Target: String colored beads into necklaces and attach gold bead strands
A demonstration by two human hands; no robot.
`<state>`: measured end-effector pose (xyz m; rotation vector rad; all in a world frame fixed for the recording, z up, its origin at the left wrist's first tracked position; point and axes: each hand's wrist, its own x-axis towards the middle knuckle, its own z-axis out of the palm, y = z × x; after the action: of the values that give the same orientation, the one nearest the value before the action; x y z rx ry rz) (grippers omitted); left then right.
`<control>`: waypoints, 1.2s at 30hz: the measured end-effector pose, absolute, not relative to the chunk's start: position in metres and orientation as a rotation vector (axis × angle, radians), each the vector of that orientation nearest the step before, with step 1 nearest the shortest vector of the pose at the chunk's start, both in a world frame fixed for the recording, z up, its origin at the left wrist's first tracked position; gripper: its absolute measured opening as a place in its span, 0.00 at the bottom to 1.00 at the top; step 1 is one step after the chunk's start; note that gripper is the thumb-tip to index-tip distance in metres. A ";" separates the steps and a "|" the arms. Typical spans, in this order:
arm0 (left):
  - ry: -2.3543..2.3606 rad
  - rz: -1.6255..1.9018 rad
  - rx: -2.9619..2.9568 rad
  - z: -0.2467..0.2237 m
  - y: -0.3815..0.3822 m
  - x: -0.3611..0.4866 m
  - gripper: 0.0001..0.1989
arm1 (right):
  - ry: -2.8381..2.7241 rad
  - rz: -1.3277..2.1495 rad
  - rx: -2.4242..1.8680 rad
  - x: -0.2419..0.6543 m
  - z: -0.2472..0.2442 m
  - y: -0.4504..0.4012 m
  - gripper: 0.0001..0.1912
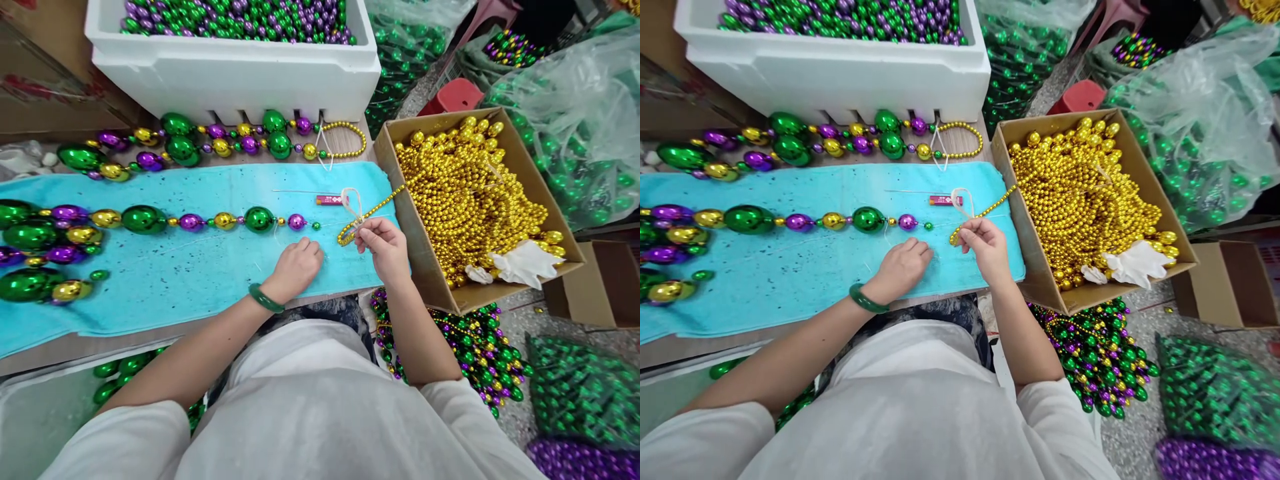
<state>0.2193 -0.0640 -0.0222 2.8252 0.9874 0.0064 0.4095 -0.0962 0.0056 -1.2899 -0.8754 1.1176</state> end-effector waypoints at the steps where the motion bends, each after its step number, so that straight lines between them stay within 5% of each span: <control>1: 0.983 0.012 2.815 -0.023 -0.064 0.219 0.11 | -0.876 1.121 -1.300 0.409 0.005 -0.096 0.09; 6: 1.124 0.312 2.467 -0.029 -0.059 0.216 0.09 | -0.924 1.154 -1.290 0.404 0.001 -0.094 0.09; 13: 1.108 0.937 1.243 0.004 -0.039 0.216 0.10 | -0.943 1.255 -1.310 0.382 0.002 -0.093 0.10; 23: 1.088 1.304 1.457 0.141 -0.024 0.185 0.03 | -0.898 1.243 -1.311 0.373 0.004 -0.091 0.08; 31: 1.111 0.899 0.998 0.039 -0.044 0.214 0.10 | -0.869 1.344 -1.279 0.353 0.009 -0.090 0.09; 36: 1.071 0.909 0.876 0.025 -0.045 0.222 0.10 | -0.817 1.370 -1.275 0.349 0.007 -0.087 0.09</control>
<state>0.2220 -0.0452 0.0247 0.8764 1.0707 0.9091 0.3486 -0.0871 0.0072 -1.2749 -0.8167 1.3698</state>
